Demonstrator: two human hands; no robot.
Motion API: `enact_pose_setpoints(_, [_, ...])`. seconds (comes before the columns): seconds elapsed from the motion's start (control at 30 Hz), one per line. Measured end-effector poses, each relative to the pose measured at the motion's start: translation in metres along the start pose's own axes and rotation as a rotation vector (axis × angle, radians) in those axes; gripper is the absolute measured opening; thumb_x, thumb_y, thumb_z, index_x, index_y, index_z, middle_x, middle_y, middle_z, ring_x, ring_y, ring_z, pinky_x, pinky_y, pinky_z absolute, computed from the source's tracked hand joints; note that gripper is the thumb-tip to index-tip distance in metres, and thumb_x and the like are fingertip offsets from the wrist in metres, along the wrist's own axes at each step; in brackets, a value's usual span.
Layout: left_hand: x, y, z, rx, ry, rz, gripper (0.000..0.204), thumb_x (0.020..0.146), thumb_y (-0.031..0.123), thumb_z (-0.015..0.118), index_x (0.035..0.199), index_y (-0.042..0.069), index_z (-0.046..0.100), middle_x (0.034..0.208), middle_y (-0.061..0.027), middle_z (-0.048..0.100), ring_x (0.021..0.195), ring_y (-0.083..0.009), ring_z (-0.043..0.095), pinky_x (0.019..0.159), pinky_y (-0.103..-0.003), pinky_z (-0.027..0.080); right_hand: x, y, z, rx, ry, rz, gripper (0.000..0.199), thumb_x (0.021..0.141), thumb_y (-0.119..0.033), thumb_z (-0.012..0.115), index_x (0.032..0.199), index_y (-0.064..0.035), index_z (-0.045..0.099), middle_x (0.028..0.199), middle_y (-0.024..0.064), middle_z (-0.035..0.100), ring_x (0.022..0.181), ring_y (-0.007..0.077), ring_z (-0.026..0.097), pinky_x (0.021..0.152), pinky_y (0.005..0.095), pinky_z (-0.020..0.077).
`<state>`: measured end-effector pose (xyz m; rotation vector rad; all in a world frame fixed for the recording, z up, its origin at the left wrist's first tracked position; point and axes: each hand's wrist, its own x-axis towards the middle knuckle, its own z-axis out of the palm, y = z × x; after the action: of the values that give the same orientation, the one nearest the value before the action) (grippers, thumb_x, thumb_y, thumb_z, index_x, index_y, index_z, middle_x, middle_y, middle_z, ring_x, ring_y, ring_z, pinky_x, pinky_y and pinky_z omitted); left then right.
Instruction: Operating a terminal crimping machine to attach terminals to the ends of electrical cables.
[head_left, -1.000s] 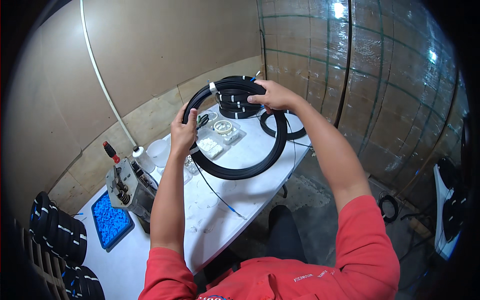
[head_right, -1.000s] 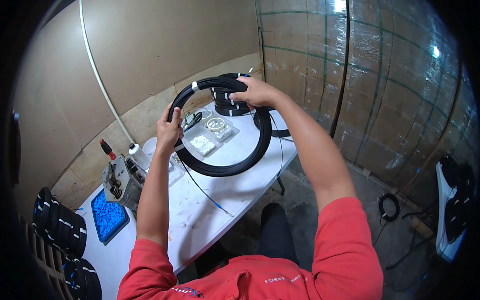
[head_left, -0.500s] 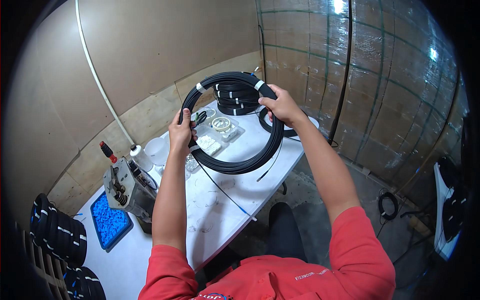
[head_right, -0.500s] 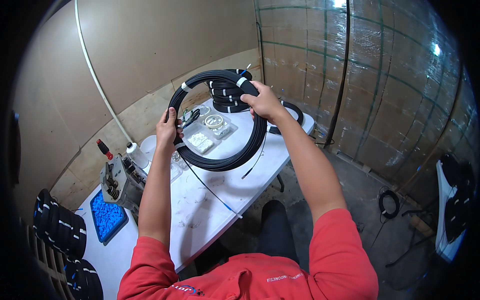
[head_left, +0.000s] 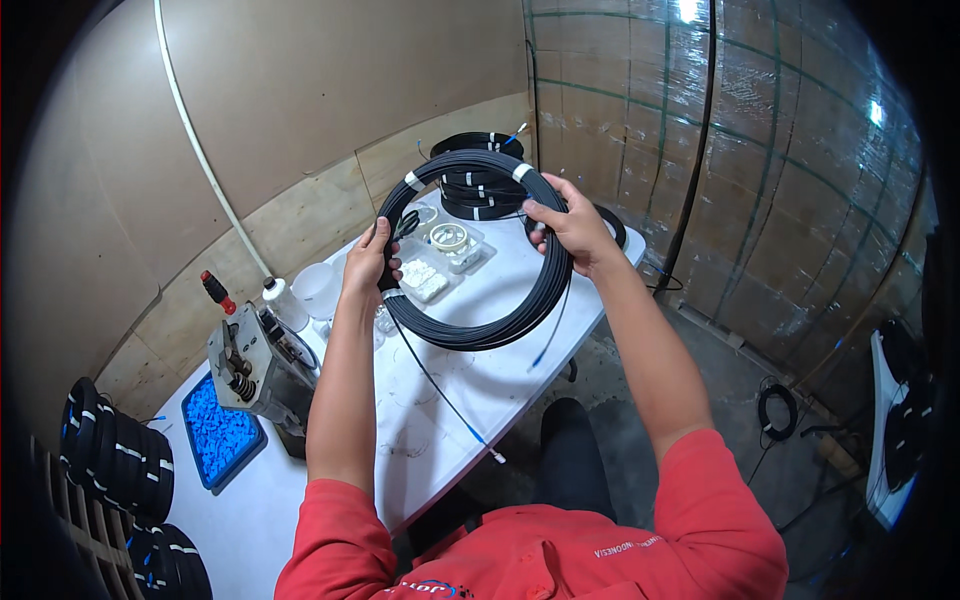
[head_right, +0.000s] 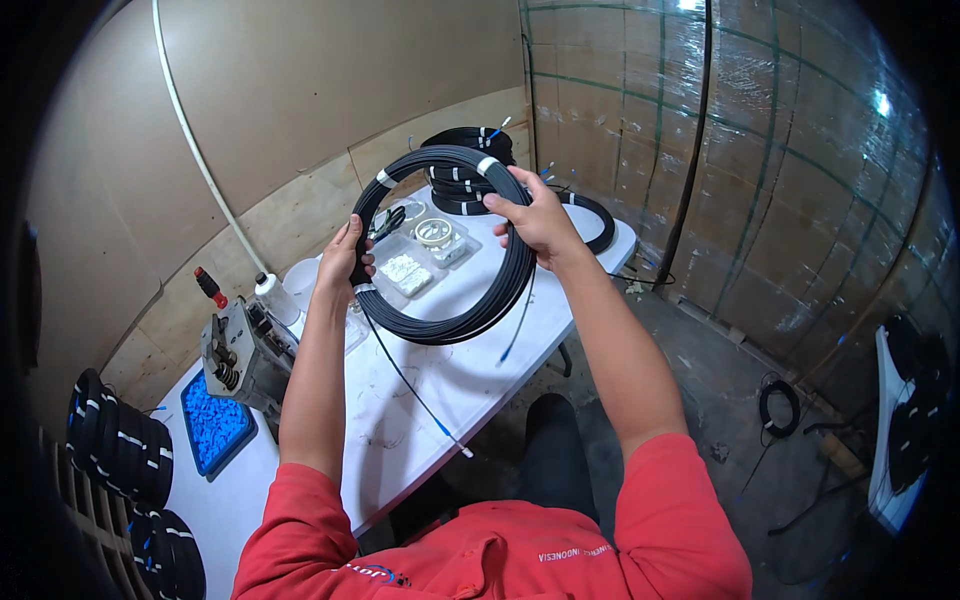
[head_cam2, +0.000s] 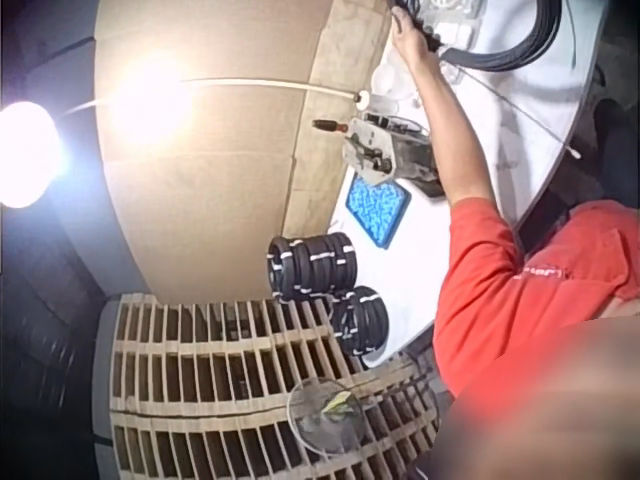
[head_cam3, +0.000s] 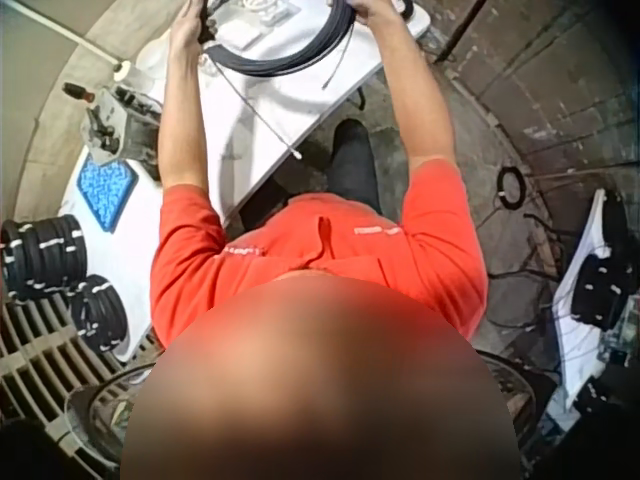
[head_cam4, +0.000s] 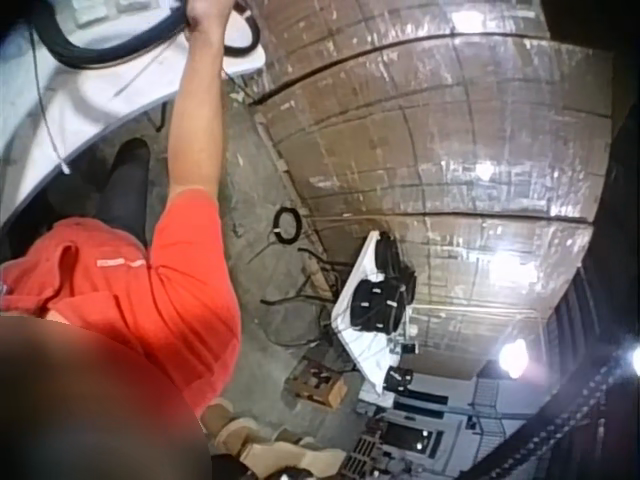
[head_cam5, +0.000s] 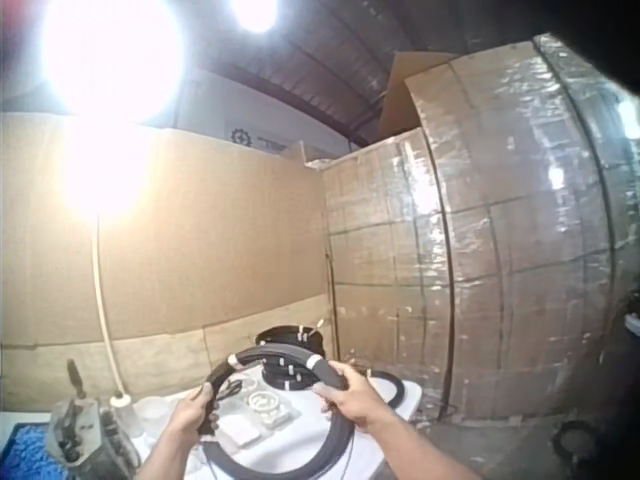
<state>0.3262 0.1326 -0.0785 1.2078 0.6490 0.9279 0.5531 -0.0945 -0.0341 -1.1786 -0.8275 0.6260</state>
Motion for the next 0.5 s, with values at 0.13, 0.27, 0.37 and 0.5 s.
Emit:
enact_pose_setpoints(0.13, [-0.008, 0.007, 0.002, 0.043, -0.01, 0.011, 0.039, 0.098, 0.045, 0.071, 0.12, 0.013, 0.065, 0.08, 0.001, 0.054, 0.059, -0.0094, 0.049, 0.05, -0.027, 0.042, 0.011, 0.032, -0.01, -0.052, 0.091, 0.098, 0.067, 0.091, -0.015, 0.078, 0.149, -0.0084, 0.044, 0.091, 0.0049, 0.06, 0.065, 0.0126, 0.058, 0.051, 0.0295, 0.0519])
enact_pose_setpoints(0.27, [-0.013, 0.012, -0.002, 0.101, 0.013, 0.089, 0.04, 0.097, 0.04, 0.074, 0.125, 0.013, 0.065, 0.079, 0.0016, 0.053, 0.059, -0.0082, 0.048, 0.05, -0.027, 0.042, 0.014, 0.05, -0.009, -0.008, 0.059, 0.055, 0.064, 0.093, -0.017, 0.076, 0.147, -0.0072, 0.045, 0.082, 0.0026, 0.058, 0.059, 0.0101, 0.055, 0.049, 0.0292, 0.0495])
enact_pose_setpoints(0.37, [-0.027, 0.019, 0.011, 0.158, 0.041, 0.128, 0.037, 0.099, 0.042, 0.07, 0.118, 0.011, 0.063, 0.082, 0.0008, 0.055, 0.062, -0.0095, 0.049, 0.052, -0.028, 0.044, 0.018, 0.061, -0.015, -0.029, 0.048, 0.006, 0.061, 0.095, -0.015, 0.073, 0.148, -0.0072, 0.044, 0.08, 0.0014, 0.057, 0.058, 0.0089, 0.054, 0.049, 0.0287, 0.0487])
enact_pose_setpoints(0.5, [-0.039, 0.02, 0.015, 0.064, -0.018, 0.168, 0.061, 0.099, 0.03, 0.072, 0.151, 0.009, 0.047, 0.105, -0.0094, 0.068, 0.072, -0.0148, 0.062, 0.059, -0.03, 0.052, 0.024, 0.074, -0.026, 0.016, 0.043, -0.015, 0.062, 0.097, -0.013, 0.071, 0.15, -0.0085, 0.04, 0.083, 0.002, 0.058, 0.059, 0.0084, 0.052, 0.048, 0.028, 0.0476])
